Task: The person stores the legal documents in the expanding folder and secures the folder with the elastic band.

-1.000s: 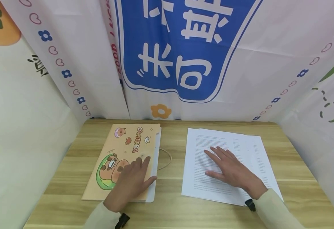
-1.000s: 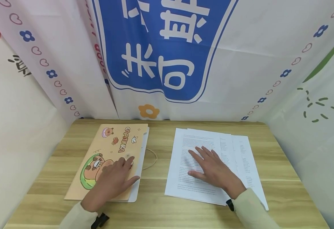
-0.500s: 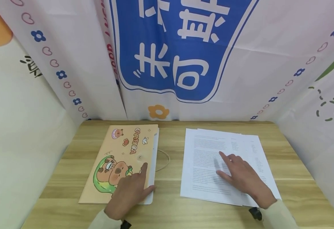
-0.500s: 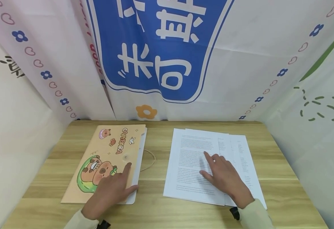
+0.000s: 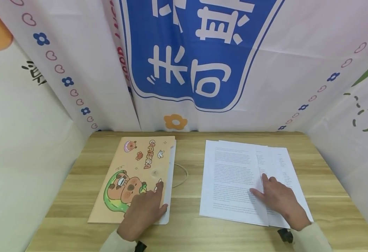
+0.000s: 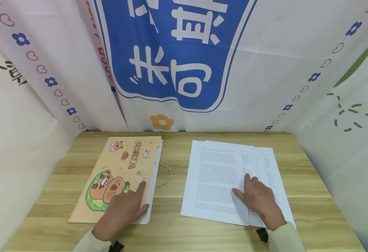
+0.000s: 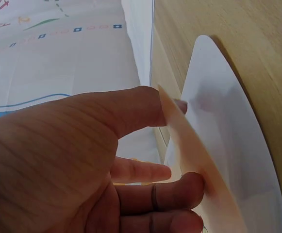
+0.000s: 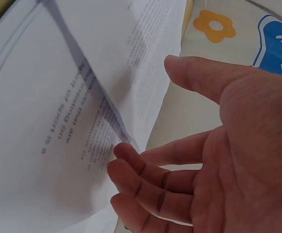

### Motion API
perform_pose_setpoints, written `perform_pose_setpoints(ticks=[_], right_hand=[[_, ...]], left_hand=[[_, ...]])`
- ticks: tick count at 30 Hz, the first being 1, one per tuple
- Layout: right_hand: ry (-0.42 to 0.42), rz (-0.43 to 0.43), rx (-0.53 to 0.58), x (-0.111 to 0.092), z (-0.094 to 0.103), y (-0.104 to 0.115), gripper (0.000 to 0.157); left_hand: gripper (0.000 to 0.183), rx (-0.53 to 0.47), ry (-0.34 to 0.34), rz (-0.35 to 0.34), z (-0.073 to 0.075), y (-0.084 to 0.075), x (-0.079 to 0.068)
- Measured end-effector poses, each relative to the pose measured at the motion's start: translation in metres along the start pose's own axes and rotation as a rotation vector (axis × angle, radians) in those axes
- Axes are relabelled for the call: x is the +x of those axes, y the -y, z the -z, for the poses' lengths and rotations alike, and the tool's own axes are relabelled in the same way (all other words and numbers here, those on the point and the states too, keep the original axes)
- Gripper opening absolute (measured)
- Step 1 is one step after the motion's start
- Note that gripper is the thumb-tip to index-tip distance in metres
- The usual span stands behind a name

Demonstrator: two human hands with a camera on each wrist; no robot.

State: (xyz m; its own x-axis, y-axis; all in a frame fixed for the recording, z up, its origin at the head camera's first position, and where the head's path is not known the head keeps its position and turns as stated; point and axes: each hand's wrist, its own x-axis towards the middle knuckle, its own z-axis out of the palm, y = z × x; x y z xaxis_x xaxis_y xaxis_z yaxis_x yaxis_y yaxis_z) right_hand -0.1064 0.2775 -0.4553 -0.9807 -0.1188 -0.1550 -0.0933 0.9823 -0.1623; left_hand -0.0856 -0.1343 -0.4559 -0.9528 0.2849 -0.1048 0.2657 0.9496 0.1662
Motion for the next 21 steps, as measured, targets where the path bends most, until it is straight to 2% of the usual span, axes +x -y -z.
perform_pose_setpoints(ticks=[5, 10, 17, 21], right_hand=[[0.005, -0.024, 0.017, 0.001, -0.003, 0.001, 0.063], [0.001, -0.035, 0.027, -0.001, -0.006, 0.001, 0.059], [-0.007, -0.027, 0.034, -0.004, -0.011, 0.002, 0.063], [-0.014, -0.053, 0.066, -0.004, -0.011, 0.0, 0.067]], left_hand=[[0.061, 0.03, -0.045, -0.004, 0.0, -0.001, -0.002], [0.055, -0.004, -0.072, -0.014, 0.001, -0.003, -0.004], [0.055, -0.006, -0.112, -0.026, 0.003, -0.001, -0.007], [0.057, -0.03, -0.136, -0.038, 0.007, 0.0, -0.006]])
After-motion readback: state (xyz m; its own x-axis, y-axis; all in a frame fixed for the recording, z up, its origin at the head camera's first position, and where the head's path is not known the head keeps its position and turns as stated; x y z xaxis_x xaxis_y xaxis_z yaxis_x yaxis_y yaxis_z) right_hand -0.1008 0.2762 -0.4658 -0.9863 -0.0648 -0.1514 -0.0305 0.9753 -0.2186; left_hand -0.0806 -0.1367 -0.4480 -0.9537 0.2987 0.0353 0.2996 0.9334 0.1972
